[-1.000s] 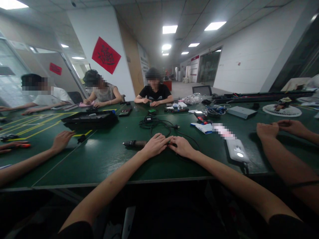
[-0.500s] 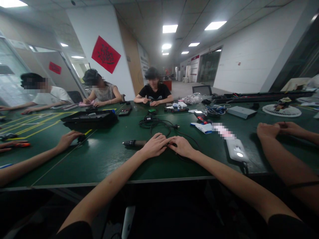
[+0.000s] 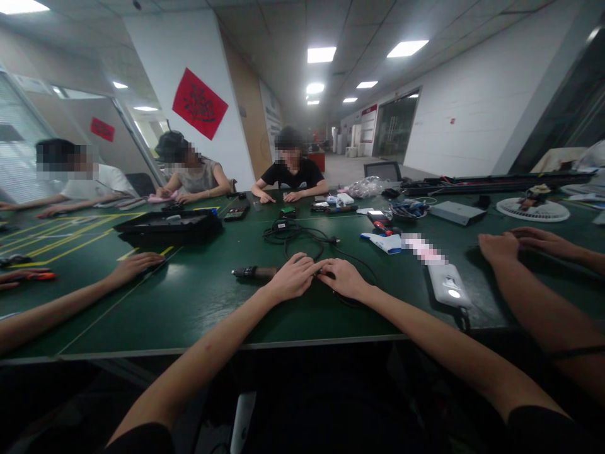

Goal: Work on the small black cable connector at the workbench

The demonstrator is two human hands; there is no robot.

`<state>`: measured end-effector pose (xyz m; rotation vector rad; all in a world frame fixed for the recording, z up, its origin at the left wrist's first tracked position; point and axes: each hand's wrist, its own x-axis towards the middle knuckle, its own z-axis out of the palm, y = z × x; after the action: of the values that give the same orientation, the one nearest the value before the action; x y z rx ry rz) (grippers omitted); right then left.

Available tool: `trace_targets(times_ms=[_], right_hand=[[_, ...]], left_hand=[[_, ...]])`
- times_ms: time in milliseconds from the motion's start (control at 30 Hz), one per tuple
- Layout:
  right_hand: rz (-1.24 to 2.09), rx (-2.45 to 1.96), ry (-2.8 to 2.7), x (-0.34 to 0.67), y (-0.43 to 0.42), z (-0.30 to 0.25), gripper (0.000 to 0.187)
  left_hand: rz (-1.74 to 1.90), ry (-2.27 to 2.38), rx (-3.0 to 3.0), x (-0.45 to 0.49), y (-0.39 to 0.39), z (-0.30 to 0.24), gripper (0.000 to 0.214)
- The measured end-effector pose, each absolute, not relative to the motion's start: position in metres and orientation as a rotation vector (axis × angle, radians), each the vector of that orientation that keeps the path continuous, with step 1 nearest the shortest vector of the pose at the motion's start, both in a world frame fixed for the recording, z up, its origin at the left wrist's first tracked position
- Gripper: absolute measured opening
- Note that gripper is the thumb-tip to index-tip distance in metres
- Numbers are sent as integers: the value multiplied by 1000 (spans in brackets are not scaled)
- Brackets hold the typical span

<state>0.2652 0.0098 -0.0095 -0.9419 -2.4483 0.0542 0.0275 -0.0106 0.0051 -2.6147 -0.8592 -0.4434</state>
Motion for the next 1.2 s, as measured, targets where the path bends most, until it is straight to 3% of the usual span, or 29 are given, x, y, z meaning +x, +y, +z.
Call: trace_targets(times_ms=[400,600,1200], right_hand=[[35,-949,-2444,265,9,-9,21],[66,-936,-2445,266,8,-8,23],[171,-861,-2472,269,8,0,23]], left_hand=[[-462,-882,-2632,25,-7,6,55],[-517,-963,-2648,18,-7,4,28],[-625,-1251,-2848,20,2,6,13]])
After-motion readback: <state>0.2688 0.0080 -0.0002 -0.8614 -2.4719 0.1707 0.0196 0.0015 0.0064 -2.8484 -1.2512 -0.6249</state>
